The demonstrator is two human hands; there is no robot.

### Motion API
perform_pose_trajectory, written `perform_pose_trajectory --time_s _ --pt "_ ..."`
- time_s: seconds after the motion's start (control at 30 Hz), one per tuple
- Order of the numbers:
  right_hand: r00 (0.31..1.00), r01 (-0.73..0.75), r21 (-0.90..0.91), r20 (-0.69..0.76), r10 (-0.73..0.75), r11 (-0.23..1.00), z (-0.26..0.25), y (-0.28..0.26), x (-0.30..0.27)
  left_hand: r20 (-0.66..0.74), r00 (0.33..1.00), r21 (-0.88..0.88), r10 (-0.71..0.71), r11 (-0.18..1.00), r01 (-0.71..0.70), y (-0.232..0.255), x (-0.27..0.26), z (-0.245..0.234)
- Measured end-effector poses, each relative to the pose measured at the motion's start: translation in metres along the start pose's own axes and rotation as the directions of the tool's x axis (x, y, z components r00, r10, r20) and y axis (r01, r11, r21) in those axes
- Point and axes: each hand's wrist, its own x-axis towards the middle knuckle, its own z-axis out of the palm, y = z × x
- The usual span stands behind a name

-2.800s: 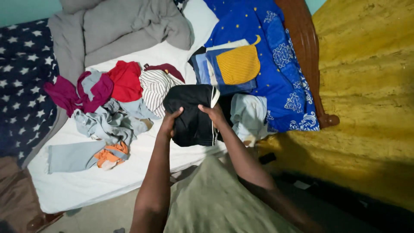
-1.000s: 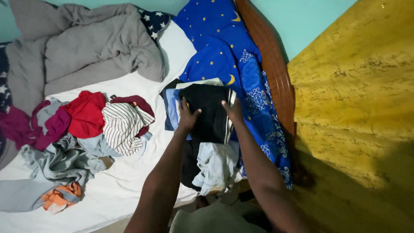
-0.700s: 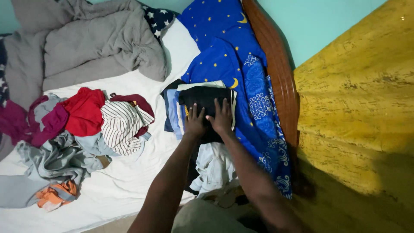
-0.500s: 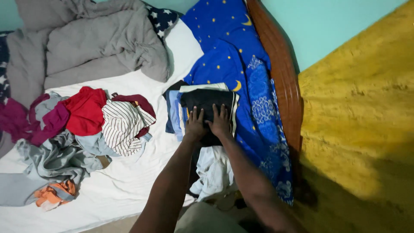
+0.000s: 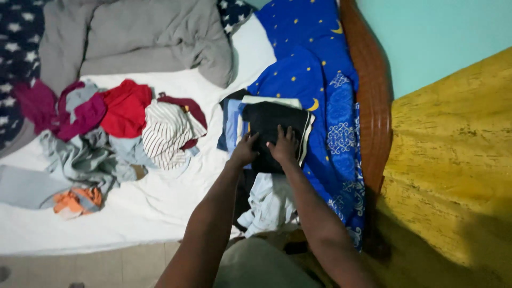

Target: The person folds a pair of black shorts and places them on a pile before threading a belt through its buckle and rolling it up. Finally, they pick up a light-colored shirt and fold it by hand.

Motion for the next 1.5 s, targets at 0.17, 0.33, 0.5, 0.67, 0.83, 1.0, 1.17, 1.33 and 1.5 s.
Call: perform_pose_trajectory --time_s 0.17,0.33,0.5,0.67,0.83,1.0,1.17,1.33,1.5 --pt "0.966 0.218 0.021 -0.147 -0.212 0.976 0.015 -0.050 -0.033 -0.005 0.990 0.036 -0.141 0.989 0.141 -0.053 -0.033 -0.006" --pt "0.929 0.367 0.138 -0.093 -0.357 0.920 0.056 -0.111 -0.066 -0.060 0.974 0.021 -0.217 0.976 0.219 -0.052 -0.091 -0.053" --pt "0.919 0.367 0.306 0.030 -0.394 0.878 0.108 -0.167 -0.091 -0.159 0.892 -0.252 -0.424 0.891 0.378 -0.077 -0.146 -0.100" --pt "0.871 0.433 0.406 0.043 -0.490 0.805 0.133 -0.228 -0.124 -0.215 0.810 -0.296 -0.545 0.827 0.478 -0.092 -0.212 -0.166" --pt "0.834 0.464 0.424 0.088 -0.545 0.778 0.165 -0.281 -0.154 -0.280 0.770 -0.320 -0.574 0.812 0.488 -0.121 -0.270 -0.214" --pt "0.841 0.241 0.455 0.342 -0.418 0.857 0.159 -0.351 -0.201 -0.321 0.757 -0.327 -0.569 0.817 0.475 -0.148 -0.322 -0.261" --pt "0.827 0.329 0.457 0.284 -0.486 0.827 0.201 -0.385 -0.221 -0.330 0.727 -0.370 -0.602 0.791 0.486 -0.159 -0.372 -0.305" --pt "0.827 0.335 0.401 0.309 -0.470 0.853 0.204 -0.425 -0.241 -0.389 0.720 -0.325 -0.575 0.817 0.477 -0.197 -0.402 -0.325" --pt "0.725 0.557 0.497 0.100 -0.682 0.666 0.220 -0.440 -0.234 -0.420 0.668 -0.379 -0.615 0.787 0.486 -0.185 -0.411 -0.350"
